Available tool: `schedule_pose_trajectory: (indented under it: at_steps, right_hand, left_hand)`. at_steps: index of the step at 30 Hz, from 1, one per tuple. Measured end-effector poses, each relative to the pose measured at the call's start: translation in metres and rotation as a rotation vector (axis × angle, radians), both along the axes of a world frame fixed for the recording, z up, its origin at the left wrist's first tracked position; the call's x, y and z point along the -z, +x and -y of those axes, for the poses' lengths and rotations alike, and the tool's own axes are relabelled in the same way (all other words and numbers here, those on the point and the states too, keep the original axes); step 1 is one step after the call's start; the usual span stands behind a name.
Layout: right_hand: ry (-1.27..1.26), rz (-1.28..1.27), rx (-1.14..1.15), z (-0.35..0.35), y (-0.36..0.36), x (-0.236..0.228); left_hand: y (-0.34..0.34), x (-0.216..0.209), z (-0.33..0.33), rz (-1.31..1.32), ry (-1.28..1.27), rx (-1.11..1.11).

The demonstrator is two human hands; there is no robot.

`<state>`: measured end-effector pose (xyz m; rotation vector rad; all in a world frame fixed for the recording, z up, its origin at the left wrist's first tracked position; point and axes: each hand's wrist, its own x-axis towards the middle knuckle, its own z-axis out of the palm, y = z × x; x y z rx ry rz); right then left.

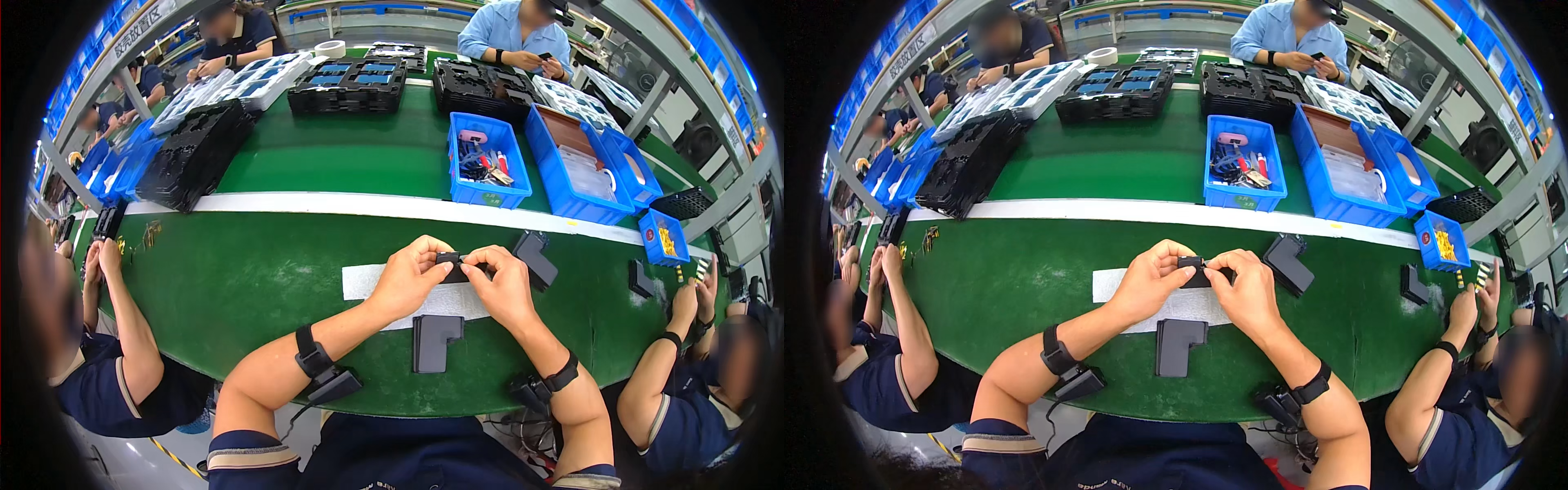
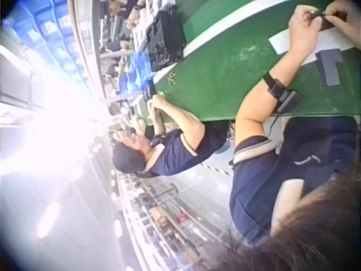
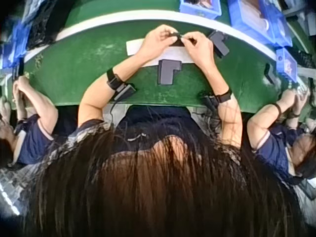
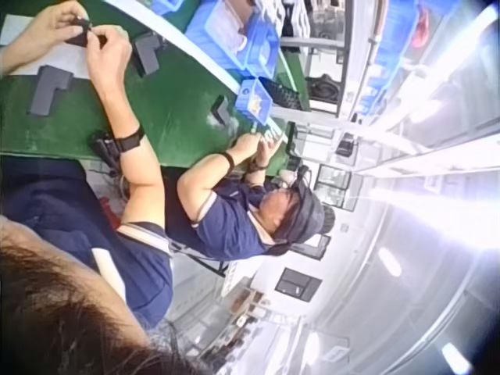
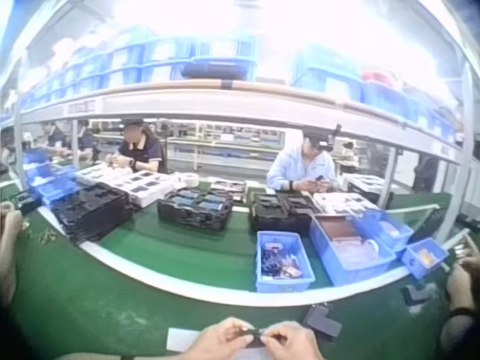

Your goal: Manually assembling small black plastic components and metal pins at an industrial workbench.

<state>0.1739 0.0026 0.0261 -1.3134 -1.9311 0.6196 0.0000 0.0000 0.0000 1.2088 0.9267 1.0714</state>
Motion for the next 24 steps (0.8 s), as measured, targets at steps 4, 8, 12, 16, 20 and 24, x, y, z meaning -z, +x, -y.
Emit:
schedule_pose_trajectory:
  at_steps: [4, 8, 12, 16, 20, 24]
  right_hand:
    - [0.145, 0.003, -0.024, 0.001, -0.002, 0.001]
    - [0.223, 0.003, -0.115, -0.001, -0.001, -0.003]
    - [0.196, -0.055, -0.183, -0.003, 0.003, -0.007]
    - [0.079, -0.286, -0.081, -0.006, 0.012, -0.011]
    - [0.132, -0.268, 0.005, -0.012, 0.018, -0.012]
    - [0.226, -0.171, -0.028, -0.013, 0.023, -0.006]
  left_hand:
    - [0.001, 0.0, 0.001, -0.01, 0.03, 0.012]
    - [-0.002, -0.004, 0.001, -0.028, 0.037, 0.06]
    - [-0.004, -0.007, -0.001, 0.146, 0.108, 0.033]
    - [-0.013, -0.038, 0.002, 0.002, 0.06, 0.172]
    - [-0.006, -0.046, 0.026, -0.449, 0.178, 0.338]
    - [-0.009, -0.056, 0.044, -0.826, 0.641, 0.515]
